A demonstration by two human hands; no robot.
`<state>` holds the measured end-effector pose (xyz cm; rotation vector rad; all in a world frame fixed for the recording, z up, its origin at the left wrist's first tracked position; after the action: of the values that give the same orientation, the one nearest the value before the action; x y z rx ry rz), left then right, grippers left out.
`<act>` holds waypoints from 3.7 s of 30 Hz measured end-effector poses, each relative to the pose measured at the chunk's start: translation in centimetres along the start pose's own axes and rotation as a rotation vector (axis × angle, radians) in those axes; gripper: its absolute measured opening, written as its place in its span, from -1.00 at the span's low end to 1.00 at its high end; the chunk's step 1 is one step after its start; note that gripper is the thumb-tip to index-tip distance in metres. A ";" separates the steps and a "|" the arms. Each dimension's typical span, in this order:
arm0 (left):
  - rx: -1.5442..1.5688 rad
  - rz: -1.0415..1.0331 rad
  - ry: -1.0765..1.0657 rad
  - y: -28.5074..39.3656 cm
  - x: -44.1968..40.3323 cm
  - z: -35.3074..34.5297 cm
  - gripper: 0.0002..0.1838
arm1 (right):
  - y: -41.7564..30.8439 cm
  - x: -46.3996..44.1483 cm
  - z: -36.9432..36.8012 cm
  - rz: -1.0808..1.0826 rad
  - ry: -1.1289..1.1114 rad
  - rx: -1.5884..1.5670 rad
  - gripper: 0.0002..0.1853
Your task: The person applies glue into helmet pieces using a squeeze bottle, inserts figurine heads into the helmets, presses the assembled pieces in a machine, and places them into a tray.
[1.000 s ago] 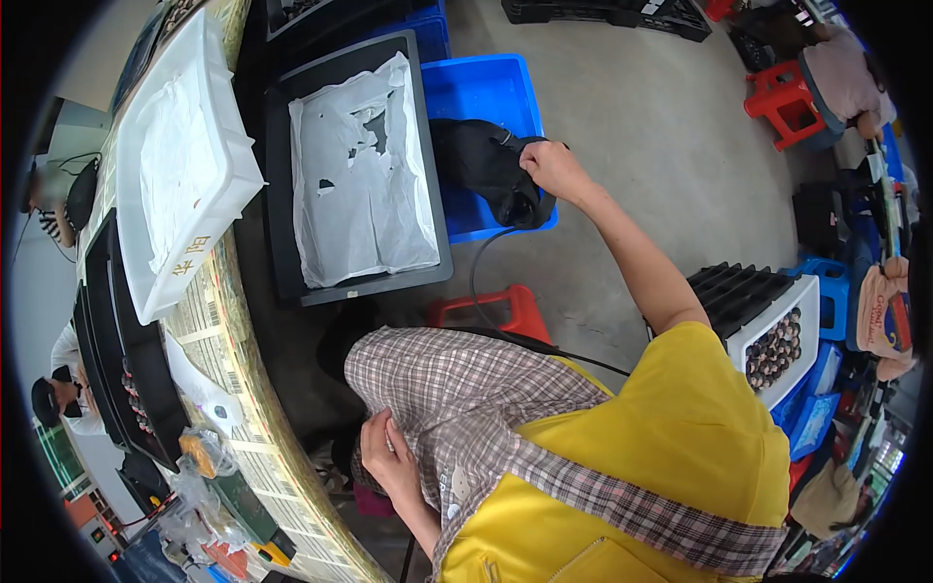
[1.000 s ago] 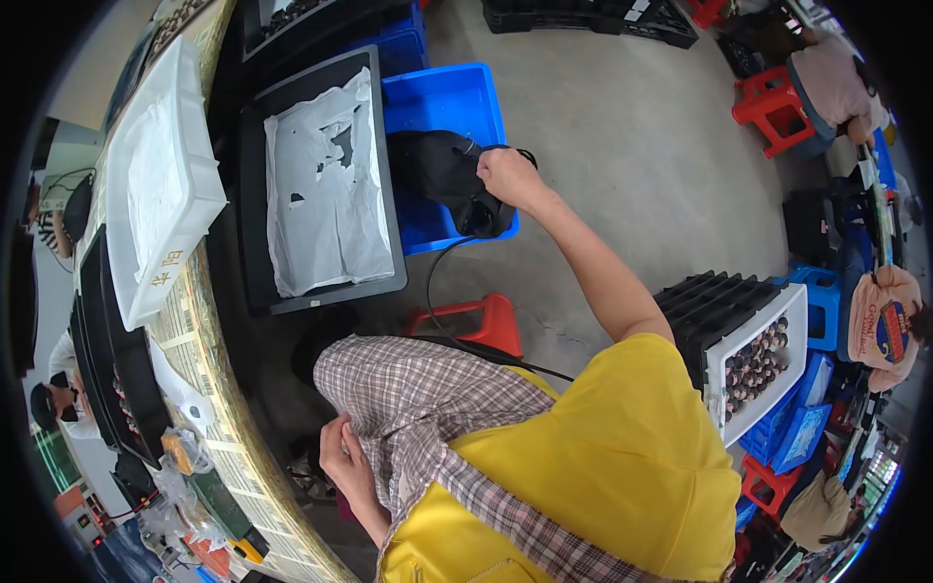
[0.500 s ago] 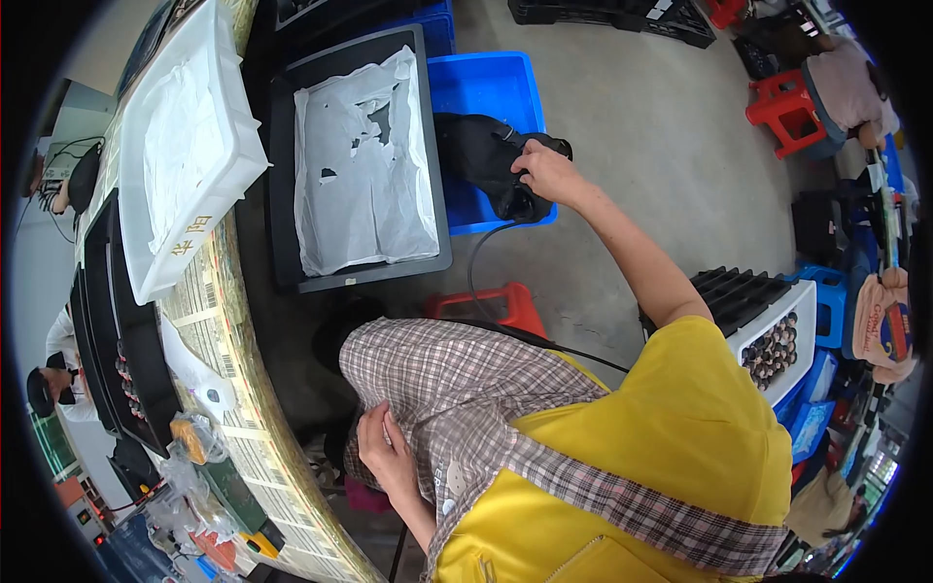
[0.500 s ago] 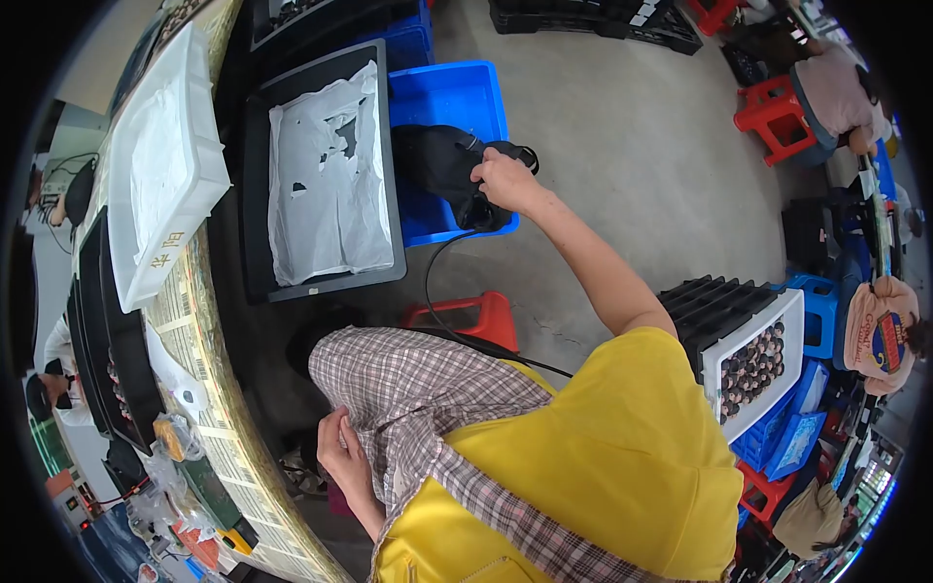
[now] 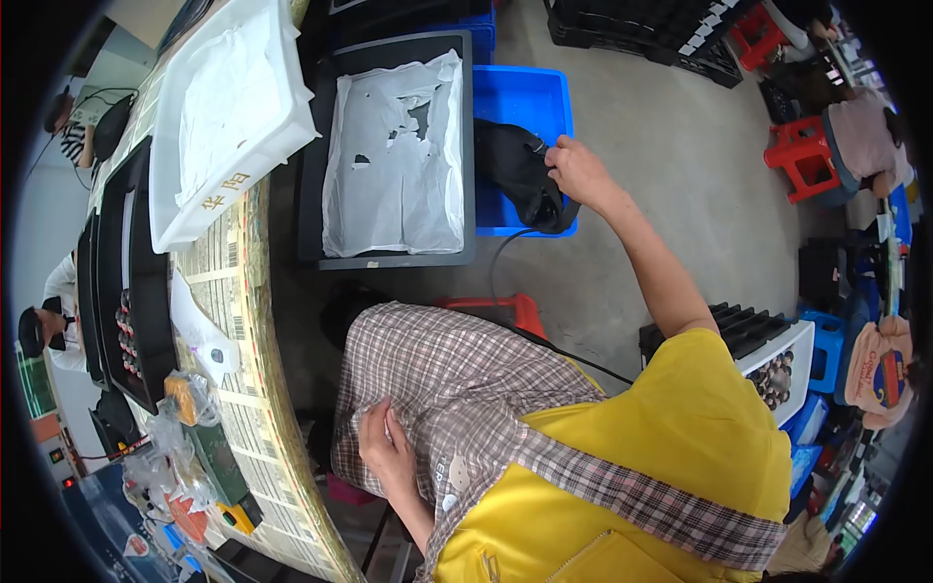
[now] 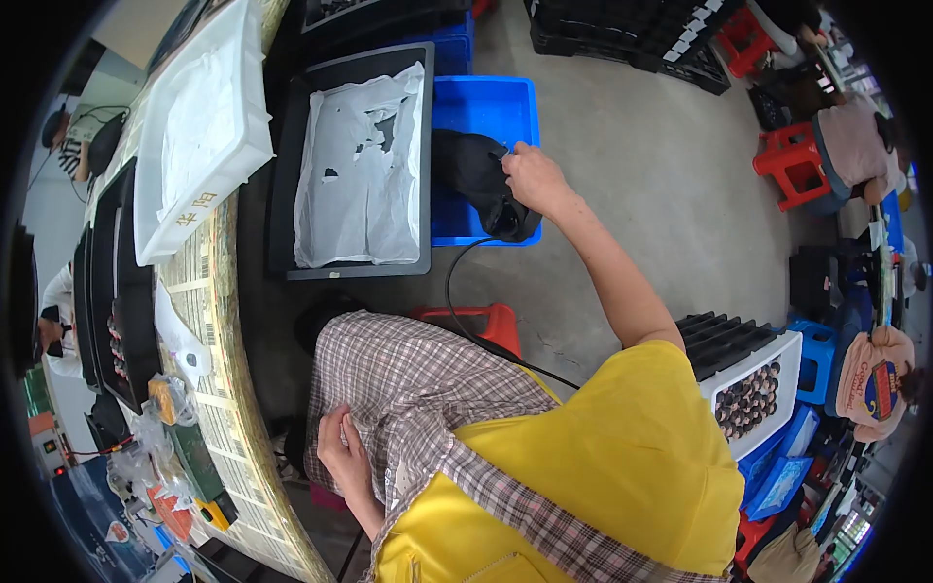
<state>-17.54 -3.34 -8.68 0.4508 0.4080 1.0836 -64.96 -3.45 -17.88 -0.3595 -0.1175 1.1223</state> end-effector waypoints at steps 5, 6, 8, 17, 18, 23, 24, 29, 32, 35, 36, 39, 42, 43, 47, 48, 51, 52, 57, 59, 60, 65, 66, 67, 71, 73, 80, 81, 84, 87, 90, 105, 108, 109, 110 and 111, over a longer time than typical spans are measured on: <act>0.016 0.061 0.075 -0.7 1.4 2.2 -0.83 | -9.8 -0.6 9.6 0.235 0.431 -0.192 -0.93; 0.012 0.073 0.103 -1.0 1.7 2.8 -0.83 | -12.0 -0.5 11.4 0.324 0.526 -0.255 -0.93; -0.004 0.084 0.140 -1.3 2.4 3.9 -0.84 | -17.0 0.1 13.8 0.449 0.583 -0.403 -0.91; -0.223 0.264 0.559 -2.1 9.4 16.8 -0.83 | -42.4 1.7 11.5 0.956 0.220 -0.896 -0.77; -0.301 0.301 0.608 -2.1 11.0 18.4 -0.86 | -44.4 0.9 10.6 0.953 0.167 -0.901 -0.76; -0.573 0.478 0.812 -2.9 20.2 27.6 -0.86 | -51.0 -1.0 4.9 0.898 0.124 -0.616 -0.63; -0.616 0.552 0.833 -2.8 22.0 29.9 -0.85 | -51.9 -1.2 3.5 0.902 0.121 -0.570 -0.59; -0.593 0.862 0.913 -7.7 31.1 39.4 -0.86 | -53.6 -1.0 -0.6 0.890 0.123 -0.317 -0.47; -0.415 1.007 0.859 -15.8 36.0 41.9 -0.79 | -53.9 -0.7 -0.6 0.851 0.109 -0.328 -0.45; -0.303 1.044 0.650 -23.2 36.9 42.3 -0.74 | -53.8 -0.6 -0.7 0.839 0.092 -0.316 -0.44; -0.225 1.081 0.587 -24.8 36.5 41.8 -0.71 | -53.7 -0.6 -0.8 0.842 0.084 -0.305 -0.44; -0.226 1.015 0.348 -25.6 32.6 40.9 -0.66 | -53.2 -1.7 -2.0 0.852 0.005 -0.320 -0.44; -0.248 0.976 0.267 -24.9 29.9 40.5 -0.63 | -52.4 -2.9 -3.0 0.872 -0.049 -0.393 -0.44; -0.242 0.945 0.258 -25.0 29.5 40.4 -0.62 | -52.5 -3.0 -3.0 0.877 -0.051 -0.373 -0.44; -0.265 0.883 0.226 -25.7 29.1 40.0 -0.64 | -52.8 -2.5 -2.5 0.894 -0.072 -0.295 -0.42; -0.288 0.874 0.206 -26.2 29.3 39.8 -0.64 | -52.6 -2.7 -2.7 0.908 -0.072 -0.274 -0.41; -0.371 0.863 0.224 -28.4 29.1 39.8 -0.66 | -52.9 -2.0 -2.4 0.923 -0.032 -0.198 -0.41; -0.400 0.861 0.242 -29.0 28.7 39.9 -0.67 | -53.0 -1.8 -2.3 0.921 -0.012 -0.170 -0.41; -0.402 1.079 0.315 -32.6 26.7 39.6 -0.67 | -52.9 -1.2 -2.2 0.955 0.096 -0.173 -0.50; -0.371 1.171 0.290 -34.6 26.2 38.3 -0.65 | -52.8 -0.8 -1.8 0.959 0.123 -0.210 -0.51; -0.392 1.178 0.334 -35.0 26.1 37.9 -0.60 | -52.9 -0.5 -1.6 0.942 0.121 -0.222 -0.52; -0.185 1.062 0.678 -33.3 28.5 41.0 -0.82 | -52.4 -0.4 -1.6 0.943 0.140 -0.357 -0.57; -0.158 1.065 0.820 -30.0 28.6 42.4 -0.86 | -52.3 -0.4 -1.6 0.943 0.143 -0.396 -0.58; -0.044 1.039 0.987 -28.8 29.7 43.2 -0.89 | -52.1 -0.4 -1.5 0.948 0.145 -0.462 -0.59; 0.314 0.832 1.140 -18.7 27.2 42.2 -0.83 | -50.7 -1.4 -0.9 0.853 0.044 -0.766 -0.63; 0.570 0.660 1.181 -14.3 24.1 39.4 -0.74 | -50.4 -1.3 -0.8 0.731 -0.143 -0.906 -0.65; 1.408 0.406 0.960 -11.1 11.0 22.2 -0.79 | -52.1 5.7 6.2 0.977 -0.218 -0.893 -0.66; 1.490 0.407 0.907 -11.2 9.2 19.8 -0.81 | -52.1 6.6 7.2 1.073 -0.191 -0.860 -0.66; 1.585 0.383 0.723 -10.8 5.5 15.4 -0.78 | -51.6 8.3 9.0 1.190 -0.285 -0.759 -0.59; 1.663 0.391 0.681 -10.3 3.8 14.2 -0.73 | -50.9 8.6 9.8 1.258 -0.284 -0.595 -0.61; 1.706 0.365 0.638 -9.9 2.4 14.5 -0.56 | -50.4 8.5 10.7 1.295 -0.240 -0.504 -0.65; 1.864 0.359 0.655 -10.1 4.0 13.3 -0.51 | -53.2 12.7 12.0 1.480 -0.229 -0.315 -0.78; 1.797 0.418 0.689 -9.8 4.2 13.6 -0.49 | -53.4 13.1 11.8 1.498 -0.194 -0.306 -0.79; 1.799 0.411 0.685 -9.7 4.2 13.8 -0.49 | -53.4 13.2 11.8 1.502 -0.180 -0.310 -0.80; 1.800 0.402 0.682 -9.7 4.2 13.9 -0.48 | -53.5 13.3 11.6 1.497 -0.191 -0.299 -0.80; 1.802 0.393 0.680 -9.6 4.3 13.9 -0.48 | -53.5 13.4 11.5 1.494 -0.201 -0.288 -0.80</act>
<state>-1.28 -5.38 -2.59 1.7894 1.9879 0.9535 -16.33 -9.38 9.88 -0.6092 -0.1941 2.6362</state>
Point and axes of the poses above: each hand's wrist, its own x-axis away from the middle knuckle, its own z-axis out of the back of the hand, y = z × x, the point moved 7 cm from there along -x, towards the middle knuckle, and after that the axes turned 3 degrees about y, right-handed, at the moved point
